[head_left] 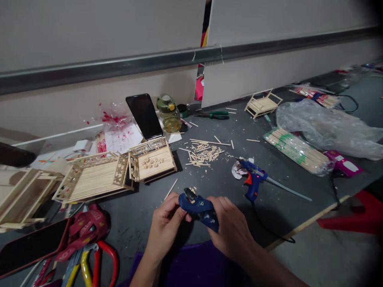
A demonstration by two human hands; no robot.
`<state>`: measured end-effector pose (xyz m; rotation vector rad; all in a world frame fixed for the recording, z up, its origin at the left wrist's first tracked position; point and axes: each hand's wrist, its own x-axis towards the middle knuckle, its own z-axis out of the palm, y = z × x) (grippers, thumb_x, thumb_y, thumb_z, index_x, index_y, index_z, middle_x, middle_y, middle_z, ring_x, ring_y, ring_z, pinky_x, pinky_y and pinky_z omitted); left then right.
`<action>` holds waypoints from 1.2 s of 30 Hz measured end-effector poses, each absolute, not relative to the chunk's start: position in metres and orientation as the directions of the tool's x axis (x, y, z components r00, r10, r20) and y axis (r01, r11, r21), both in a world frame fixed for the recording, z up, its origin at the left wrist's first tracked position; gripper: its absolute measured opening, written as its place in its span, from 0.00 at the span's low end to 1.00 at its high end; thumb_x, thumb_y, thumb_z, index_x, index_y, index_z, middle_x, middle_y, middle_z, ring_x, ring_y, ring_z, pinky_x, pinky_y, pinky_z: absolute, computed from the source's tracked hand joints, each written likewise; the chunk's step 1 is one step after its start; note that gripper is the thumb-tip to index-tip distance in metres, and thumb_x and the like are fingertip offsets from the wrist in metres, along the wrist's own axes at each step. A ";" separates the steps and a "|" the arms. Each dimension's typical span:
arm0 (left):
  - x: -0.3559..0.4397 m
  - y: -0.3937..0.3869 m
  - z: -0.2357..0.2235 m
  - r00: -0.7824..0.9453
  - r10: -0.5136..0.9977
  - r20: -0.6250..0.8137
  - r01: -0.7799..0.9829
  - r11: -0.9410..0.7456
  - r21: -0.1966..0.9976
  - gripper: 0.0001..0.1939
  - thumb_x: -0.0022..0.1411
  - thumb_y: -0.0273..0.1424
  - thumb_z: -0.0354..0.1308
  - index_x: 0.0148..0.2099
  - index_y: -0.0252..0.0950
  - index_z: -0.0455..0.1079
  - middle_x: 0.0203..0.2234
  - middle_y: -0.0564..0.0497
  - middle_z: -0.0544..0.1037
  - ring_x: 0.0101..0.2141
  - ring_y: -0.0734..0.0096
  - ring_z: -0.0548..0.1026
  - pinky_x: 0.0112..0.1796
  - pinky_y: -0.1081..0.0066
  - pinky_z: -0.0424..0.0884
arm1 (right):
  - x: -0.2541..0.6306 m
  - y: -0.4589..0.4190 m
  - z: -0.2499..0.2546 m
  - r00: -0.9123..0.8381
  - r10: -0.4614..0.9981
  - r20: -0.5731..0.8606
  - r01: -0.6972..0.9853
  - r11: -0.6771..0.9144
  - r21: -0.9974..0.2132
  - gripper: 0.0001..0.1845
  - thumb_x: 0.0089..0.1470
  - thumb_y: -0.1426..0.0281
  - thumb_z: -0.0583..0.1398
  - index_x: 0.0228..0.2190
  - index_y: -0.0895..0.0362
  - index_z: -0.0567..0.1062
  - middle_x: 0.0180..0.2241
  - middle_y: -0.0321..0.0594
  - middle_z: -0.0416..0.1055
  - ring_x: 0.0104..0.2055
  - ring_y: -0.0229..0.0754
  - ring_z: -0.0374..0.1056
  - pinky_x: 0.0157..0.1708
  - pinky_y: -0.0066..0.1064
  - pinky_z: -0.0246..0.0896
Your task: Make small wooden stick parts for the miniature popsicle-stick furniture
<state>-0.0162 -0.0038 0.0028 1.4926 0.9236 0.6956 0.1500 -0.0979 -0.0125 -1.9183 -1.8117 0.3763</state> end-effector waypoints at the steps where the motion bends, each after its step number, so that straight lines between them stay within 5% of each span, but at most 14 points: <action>1: -0.016 -0.004 0.003 0.505 0.859 -0.082 0.166 -0.003 0.986 0.16 0.63 0.37 0.55 0.25 0.37 0.71 0.25 0.50 0.69 0.30 0.67 0.69 0.34 0.71 0.64 | 0.150 -0.098 -0.014 0.090 0.987 0.133 0.861 -0.010 -0.509 0.26 0.45 0.77 0.57 0.49 0.60 0.65 0.38 0.48 0.69 0.40 0.51 0.65 0.41 0.41 0.63; 28: -0.014 -0.009 0.007 0.500 0.864 -0.052 0.133 -0.018 0.991 0.14 0.63 0.33 0.56 0.25 0.37 0.73 0.22 0.52 0.69 0.26 0.71 0.69 0.29 0.74 0.64 | 0.145 -0.106 -0.019 0.039 0.966 0.254 0.880 0.087 -0.467 0.24 0.49 0.76 0.55 0.50 0.60 0.62 0.40 0.50 0.71 0.42 0.51 0.68 0.41 0.41 0.65; 36: -0.010 -0.010 0.008 0.500 0.859 -0.110 0.149 0.040 0.988 0.15 0.62 0.35 0.56 0.25 0.36 0.72 0.22 0.53 0.67 0.23 0.74 0.70 0.26 0.76 0.64 | 0.146 -0.111 -0.023 0.060 0.998 0.035 0.846 -0.032 -0.533 0.10 0.51 0.75 0.56 0.38 0.56 0.67 0.33 0.43 0.74 0.34 0.46 0.72 0.33 0.32 0.60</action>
